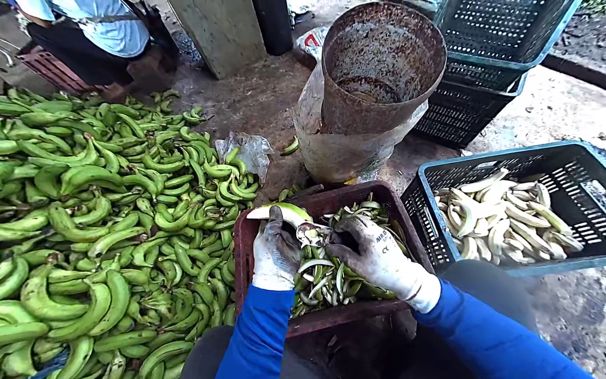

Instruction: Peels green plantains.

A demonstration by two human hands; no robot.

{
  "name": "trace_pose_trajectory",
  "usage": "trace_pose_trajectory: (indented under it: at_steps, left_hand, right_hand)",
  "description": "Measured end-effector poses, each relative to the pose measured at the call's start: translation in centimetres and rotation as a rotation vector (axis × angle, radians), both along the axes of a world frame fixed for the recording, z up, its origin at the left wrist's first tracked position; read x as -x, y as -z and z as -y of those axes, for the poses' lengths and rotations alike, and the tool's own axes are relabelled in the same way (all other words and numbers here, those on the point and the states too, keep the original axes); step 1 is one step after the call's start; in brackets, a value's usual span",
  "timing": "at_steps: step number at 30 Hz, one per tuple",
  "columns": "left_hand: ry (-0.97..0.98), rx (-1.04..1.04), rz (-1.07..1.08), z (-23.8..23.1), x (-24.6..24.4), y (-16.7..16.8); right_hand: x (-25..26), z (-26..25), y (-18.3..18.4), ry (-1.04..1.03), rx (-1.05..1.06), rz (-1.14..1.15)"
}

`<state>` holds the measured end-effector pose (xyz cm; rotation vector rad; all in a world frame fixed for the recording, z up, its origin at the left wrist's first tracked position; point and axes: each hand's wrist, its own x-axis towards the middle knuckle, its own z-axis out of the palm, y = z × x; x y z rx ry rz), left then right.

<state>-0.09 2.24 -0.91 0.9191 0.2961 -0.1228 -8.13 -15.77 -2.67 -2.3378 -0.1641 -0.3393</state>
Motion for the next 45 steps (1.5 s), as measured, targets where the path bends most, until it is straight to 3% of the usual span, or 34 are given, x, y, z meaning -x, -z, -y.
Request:
trace_pose_trajectory:
  at_steps: [3, 8, 10, 12, 16, 20, 25, 29, 36, 41, 45]
  left_hand:
    - [0.171, -0.141, 0.065, 0.0, 0.9, -1.2]
    - [0.847, -0.380, 0.191, -1.3, 1.7, -1.9]
    - [0.946, -0.422, 0.203, -0.7, 1.7, -1.7]
    - [0.812, -0.340, 0.144, 0.2, 1.6, -1.2]
    - [0.308, 0.035, -0.074, 0.7, 0.4, -0.2]
    - [0.125, 0.254, -0.041, -0.4, -0.5, -0.2]
    - [0.194, 0.168, -0.015, -0.8, -0.2, -0.4]
    - [0.437, 0.173, -0.101, -1.4, -0.1, -0.9]
    - [0.719, 0.068, 0.035, -2.1, 0.5, -0.9]
    - [0.721, -0.025, 0.174, -2.2, 0.6, -0.6]
    - [0.730, 0.079, 0.083, -1.8, 0.6, -0.2]
  right_hand:
    - [-0.9, 0.6, -0.3, -0.028, -0.033, 0.054]
    - [-4.3, 4.3, -1.1, 0.064, -0.026, -0.052]
    - [-5.4, 5.7, -0.9, 0.150, -0.010, -0.131]
    - [-5.1, 5.8, -1.1, 0.195, -0.071, -0.152]
    - [-2.7, 4.0, -1.5, 0.180, -0.115, -0.113]
    - [-1.1, 2.3, 0.0, 0.090, -0.052, -0.047]
    - [-1.4, 1.3, 0.6, -0.043, 0.003, 0.085]
    - [-1.7, 1.7, 0.1, -0.160, 0.021, 0.148]
    - [-2.9, 2.9, -0.2, -0.073, -0.086, 0.072]
    - [-3.5, 4.1, -1.8, -0.124, -0.198, -0.154]
    - [-3.2, 4.1, -1.4, -0.090, -0.135, -0.099]
